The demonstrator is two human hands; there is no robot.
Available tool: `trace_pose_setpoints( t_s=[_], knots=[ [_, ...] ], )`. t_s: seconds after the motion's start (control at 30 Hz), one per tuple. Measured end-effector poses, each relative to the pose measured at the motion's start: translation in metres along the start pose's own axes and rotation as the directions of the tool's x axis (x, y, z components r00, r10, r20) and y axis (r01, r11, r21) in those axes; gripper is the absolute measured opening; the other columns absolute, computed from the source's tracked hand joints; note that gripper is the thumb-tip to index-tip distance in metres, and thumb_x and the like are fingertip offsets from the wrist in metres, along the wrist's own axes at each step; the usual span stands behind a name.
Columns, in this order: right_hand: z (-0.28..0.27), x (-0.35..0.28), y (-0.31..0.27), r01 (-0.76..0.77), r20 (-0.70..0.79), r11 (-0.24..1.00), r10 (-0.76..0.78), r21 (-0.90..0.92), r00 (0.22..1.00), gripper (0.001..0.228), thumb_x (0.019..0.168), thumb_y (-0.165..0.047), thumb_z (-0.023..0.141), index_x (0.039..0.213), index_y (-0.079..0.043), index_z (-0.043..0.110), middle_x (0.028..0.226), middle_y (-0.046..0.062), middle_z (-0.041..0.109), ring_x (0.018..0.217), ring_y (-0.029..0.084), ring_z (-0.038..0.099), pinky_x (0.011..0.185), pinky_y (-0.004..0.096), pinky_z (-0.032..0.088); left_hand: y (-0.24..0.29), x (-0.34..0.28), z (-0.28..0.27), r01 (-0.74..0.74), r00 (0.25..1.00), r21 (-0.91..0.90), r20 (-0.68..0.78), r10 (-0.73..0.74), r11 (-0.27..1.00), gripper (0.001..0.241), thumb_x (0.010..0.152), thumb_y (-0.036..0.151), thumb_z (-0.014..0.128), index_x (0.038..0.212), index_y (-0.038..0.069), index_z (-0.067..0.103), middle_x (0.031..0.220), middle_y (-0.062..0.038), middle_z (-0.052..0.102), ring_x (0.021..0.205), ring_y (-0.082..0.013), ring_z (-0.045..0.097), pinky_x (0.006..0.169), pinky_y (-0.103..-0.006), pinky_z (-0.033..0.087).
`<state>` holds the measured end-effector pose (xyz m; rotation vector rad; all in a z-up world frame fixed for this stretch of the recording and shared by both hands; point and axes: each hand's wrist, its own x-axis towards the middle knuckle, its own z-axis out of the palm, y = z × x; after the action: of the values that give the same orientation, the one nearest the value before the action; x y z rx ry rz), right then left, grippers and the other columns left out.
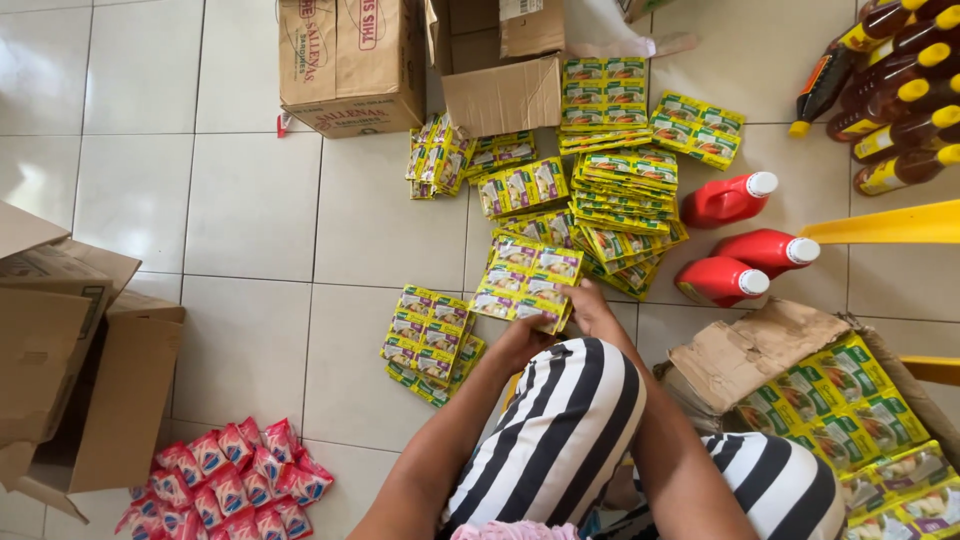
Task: The recorder is sitting on the floor in a grocery store organizing and folding long strips of product packets into boxes.
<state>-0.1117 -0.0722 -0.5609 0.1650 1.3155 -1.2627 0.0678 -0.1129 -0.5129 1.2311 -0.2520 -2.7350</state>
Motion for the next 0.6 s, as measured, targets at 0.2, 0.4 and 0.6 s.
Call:
trace_pose_setpoints(
  t_s=[0.2, 0.4, 0.6],
  knots=[
    [0.004, -0.049, -0.011, -0.115, -0.167, 0.907, 0.051, -0.405, 0.985, 0.070, 0.093, -0.017, 0.071, 0.150, -0.011, 0.031, 0.115, 0.017, 0.068, 0.089, 0.030, 0.071, 0.079, 0.043, 0.060, -0.016, 0.007, -0.048, 0.118, 0.928, 0.190, -0.369, -0.040, 0.975, 0.032, 0.101, 0.025, 0.045, 0.121, 0.005, 0.060, 0.100, -0.015, 0.072, 0.077, -0.0259, 0.070, 0.068, -0.0368, 0.056],
    [-0.020, -0.044, -0.020, -0.047, -0.014, 0.851, 0.046, -0.523, 0.999, 0.063, 0.094, -0.046, 0.063, 0.143, -0.008, 0.055, 0.130, 0.015, 0.066, 0.092, 0.027, 0.069, 0.078, 0.042, 0.059, 0.000, -0.008, -0.024, -0.016, 0.909, 0.533, -0.343, 0.234, 0.846, 0.037, 0.096, 0.032, 0.046, 0.110, 0.004, 0.066, 0.085, -0.013, 0.072, 0.067, -0.0235, 0.069, 0.063, -0.0351, 0.056],
    [-0.014, -0.089, -0.076, -0.181, 0.156, 0.953, 0.223, -0.245, 0.962, 0.093, 0.092, -0.079, 0.038, 0.147, -0.004, 0.045, 0.136, 0.023, 0.064, 0.104, 0.037, 0.070, 0.082, 0.048, 0.060, 0.019, -0.065, 0.099, -0.412, 0.795, 0.693, -0.044, 0.605, 0.592, 0.033, 0.095, 0.030, 0.061, 0.087, -0.001, 0.070, 0.078, -0.006, 0.068, 0.069, -0.0132, 0.062, 0.064, -0.0294, 0.049]
  ],
)
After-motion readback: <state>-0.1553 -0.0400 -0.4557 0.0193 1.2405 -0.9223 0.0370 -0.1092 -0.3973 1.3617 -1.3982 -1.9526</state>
